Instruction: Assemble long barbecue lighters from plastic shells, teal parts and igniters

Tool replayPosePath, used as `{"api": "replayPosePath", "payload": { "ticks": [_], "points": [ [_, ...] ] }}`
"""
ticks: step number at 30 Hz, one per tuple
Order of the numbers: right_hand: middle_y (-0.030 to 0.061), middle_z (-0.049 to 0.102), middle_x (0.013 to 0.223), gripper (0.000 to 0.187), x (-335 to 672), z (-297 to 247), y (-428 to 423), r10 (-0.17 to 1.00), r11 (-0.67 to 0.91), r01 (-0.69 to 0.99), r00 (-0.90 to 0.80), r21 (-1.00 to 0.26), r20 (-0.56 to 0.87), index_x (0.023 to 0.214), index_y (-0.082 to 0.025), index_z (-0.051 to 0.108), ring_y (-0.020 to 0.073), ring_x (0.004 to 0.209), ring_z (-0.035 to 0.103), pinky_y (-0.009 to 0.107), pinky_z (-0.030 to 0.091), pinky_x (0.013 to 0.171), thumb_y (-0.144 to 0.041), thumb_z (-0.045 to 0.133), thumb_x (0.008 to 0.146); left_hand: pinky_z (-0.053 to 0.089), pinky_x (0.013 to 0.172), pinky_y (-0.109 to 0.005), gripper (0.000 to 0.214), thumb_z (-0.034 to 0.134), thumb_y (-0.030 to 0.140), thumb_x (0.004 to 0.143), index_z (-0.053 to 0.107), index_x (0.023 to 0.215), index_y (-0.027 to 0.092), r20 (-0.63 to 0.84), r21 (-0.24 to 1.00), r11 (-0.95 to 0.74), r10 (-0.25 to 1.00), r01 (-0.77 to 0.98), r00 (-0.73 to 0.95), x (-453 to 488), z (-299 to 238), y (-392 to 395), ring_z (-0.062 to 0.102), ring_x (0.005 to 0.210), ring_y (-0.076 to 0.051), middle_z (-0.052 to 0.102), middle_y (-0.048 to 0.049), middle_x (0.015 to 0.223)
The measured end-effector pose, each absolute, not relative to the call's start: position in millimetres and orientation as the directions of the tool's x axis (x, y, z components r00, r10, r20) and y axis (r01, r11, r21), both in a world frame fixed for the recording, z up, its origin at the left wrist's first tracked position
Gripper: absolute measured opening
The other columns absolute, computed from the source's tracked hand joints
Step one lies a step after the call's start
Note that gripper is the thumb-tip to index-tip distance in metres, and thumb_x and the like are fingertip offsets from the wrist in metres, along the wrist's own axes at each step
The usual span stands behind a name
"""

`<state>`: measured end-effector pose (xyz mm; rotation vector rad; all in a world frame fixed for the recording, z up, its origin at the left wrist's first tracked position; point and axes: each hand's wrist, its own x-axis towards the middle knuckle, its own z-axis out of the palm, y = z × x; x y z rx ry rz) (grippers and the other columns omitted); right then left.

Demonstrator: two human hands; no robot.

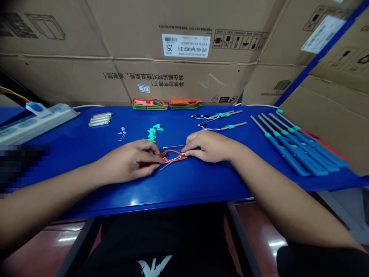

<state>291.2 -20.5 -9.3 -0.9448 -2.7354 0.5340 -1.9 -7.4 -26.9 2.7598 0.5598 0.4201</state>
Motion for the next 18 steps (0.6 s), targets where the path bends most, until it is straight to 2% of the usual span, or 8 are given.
{"api": "replayPosePath", "payload": {
  "ticks": [9,18],
  "points": [
    [0.0075,0.07,0.098,0.029,284.4,-7.2,-25.7,0.658,0.71,0.59,-0.75,-0.383,0.066,0.104,-0.016,0.075,0.0171,0.087,0.065,0.031,0.049,0.081,-0.024,0.048,0.099,0.054,0.08,-0.03,0.028,0.059,0.025,0.092,0.076,0.113,0.025,0.211,0.333,-0.88,0.419,0.339,0.883,-1.8,-25.2,-7.6,0.065,0.091,-0.018,0.069,-0.0062,0.103],
    [0.0095,0.069,0.096,0.029,282.2,-7.9,-26.4,0.665,0.718,0.625,-0.745,-0.305,0.039,0.1,-0.015,0.074,0.0184,0.084,0.063,0.031,0.048,0.078,-0.021,0.046,0.099,0.055,0.08,-0.03,0.029,0.059,0.027,0.092,0.076,0.115,0.025,0.201,0.339,-0.872,0.434,0.353,0.878,-1.5,-26.2,-8.1,0.065,0.089,-0.017,0.068,-0.0068,0.107]
  ]
}}
